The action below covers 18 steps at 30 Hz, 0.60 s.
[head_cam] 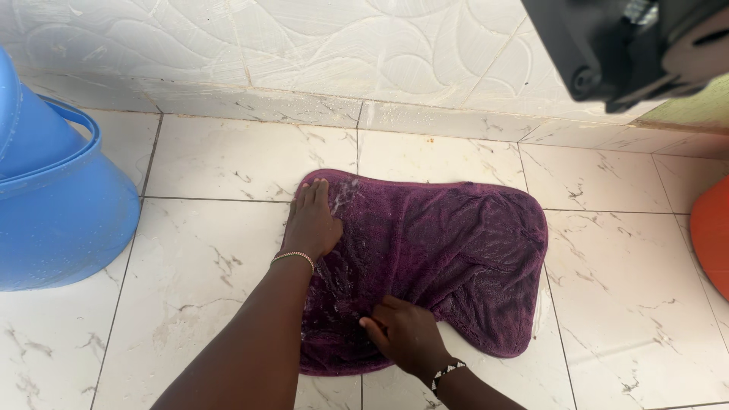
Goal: The person fills a blue bucket with water from a tap, places a purple rug on the floor under the running water, and scrubs it by hand before wringing and folding it.
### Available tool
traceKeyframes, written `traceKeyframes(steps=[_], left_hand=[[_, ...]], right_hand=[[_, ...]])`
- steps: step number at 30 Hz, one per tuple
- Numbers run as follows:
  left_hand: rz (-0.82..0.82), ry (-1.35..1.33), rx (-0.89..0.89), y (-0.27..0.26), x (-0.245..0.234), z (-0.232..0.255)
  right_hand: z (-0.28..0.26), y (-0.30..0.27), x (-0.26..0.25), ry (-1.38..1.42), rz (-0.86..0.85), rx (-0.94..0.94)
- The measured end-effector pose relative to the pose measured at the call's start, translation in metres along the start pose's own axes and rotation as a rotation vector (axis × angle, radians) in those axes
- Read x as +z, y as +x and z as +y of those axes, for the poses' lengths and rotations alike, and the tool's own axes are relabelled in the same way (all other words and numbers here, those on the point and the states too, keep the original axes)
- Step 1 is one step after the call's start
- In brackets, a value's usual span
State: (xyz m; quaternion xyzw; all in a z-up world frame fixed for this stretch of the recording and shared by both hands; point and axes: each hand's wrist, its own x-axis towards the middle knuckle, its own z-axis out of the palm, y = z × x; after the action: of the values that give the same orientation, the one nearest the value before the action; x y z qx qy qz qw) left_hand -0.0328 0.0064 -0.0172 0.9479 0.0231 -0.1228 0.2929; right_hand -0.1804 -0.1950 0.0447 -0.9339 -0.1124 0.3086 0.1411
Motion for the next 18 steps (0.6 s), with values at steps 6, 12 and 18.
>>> traceKeyframes(steps=[6,12,18], left_hand=[[0.109,0.057,0.053,-0.022,0.001,0.003],[-0.045,0.283,0.083,-0.047,0.027,0.030],[-0.211,0.351,0.067,-0.020,0.013,0.021]], right_hand=[[0.067,0.044,-0.021,-0.100,0.517,0.023],[0.088,0.064,-0.032,-0.169,0.380,0.050],[0.081,0.086,-0.044,-0.104,0.268,0.007]])
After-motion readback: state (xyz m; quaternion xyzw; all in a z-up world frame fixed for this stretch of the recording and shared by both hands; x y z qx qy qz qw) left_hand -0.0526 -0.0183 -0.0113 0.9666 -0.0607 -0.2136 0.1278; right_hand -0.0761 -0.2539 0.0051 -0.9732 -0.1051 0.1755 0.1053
